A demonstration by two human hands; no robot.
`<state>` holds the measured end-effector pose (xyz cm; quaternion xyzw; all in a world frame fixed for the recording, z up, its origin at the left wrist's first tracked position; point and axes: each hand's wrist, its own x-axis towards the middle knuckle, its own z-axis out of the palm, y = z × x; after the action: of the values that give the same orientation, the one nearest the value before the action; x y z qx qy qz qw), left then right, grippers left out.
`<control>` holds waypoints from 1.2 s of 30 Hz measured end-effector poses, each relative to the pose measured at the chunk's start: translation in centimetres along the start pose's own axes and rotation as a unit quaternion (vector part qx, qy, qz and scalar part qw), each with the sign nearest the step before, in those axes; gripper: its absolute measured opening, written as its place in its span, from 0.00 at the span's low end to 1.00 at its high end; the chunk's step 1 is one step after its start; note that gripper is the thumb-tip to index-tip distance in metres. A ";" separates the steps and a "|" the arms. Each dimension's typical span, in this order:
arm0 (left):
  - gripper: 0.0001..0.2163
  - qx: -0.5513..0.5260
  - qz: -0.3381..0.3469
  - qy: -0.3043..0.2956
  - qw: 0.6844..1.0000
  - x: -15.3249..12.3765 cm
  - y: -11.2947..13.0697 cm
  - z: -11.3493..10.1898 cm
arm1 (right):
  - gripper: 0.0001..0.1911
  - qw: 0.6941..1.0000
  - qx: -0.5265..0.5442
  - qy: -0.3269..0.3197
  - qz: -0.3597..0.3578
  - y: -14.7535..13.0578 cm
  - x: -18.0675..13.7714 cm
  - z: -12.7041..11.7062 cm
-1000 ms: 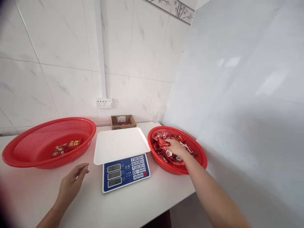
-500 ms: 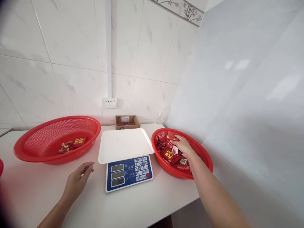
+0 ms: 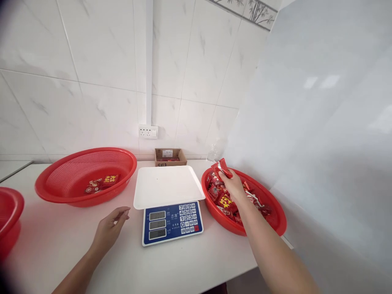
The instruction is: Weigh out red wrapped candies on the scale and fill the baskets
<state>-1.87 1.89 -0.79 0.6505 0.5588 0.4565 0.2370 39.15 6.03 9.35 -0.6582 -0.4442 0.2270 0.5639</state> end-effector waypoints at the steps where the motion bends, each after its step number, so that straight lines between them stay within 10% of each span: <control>1: 0.13 -0.003 0.002 -0.001 1.000 0.0 0.1 0.0 | 0.17 0.999 -0.024 -0.007 -0.031 -0.5 -0.2 1.0; 6: 0.13 -0.020 0.002 0.007 1.000 0.0 0.2 0.0 | 0.17 0.961 -0.190 -0.051 -0.195 -2.2 -1.3 7.7; 11: 0.13 -0.027 -0.014 0.014 0.999 0.1 -0.2 -0.1 | 0.19 0.876 -0.331 -0.225 -0.270 -1.8 -3.7 13.7; 20: 0.12 -0.034 -0.015 -0.003 0.999 -0.1 -0.2 -0.1 | 0.29 0.808 -0.382 -0.342 -0.290 -0.9 -3.1 13.9; 36: 0.12 -0.024 -0.027 -0.026 0.999 -0.2 -0.3 0.0 | 0.14 0.897 -0.348 -0.177 -0.207 -2.3 -2.9 11.3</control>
<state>-1.97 1.82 -1.11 0.6407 0.5589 0.4461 0.2795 27.95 9.64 8.00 -0.6542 -0.7138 0.0490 0.2454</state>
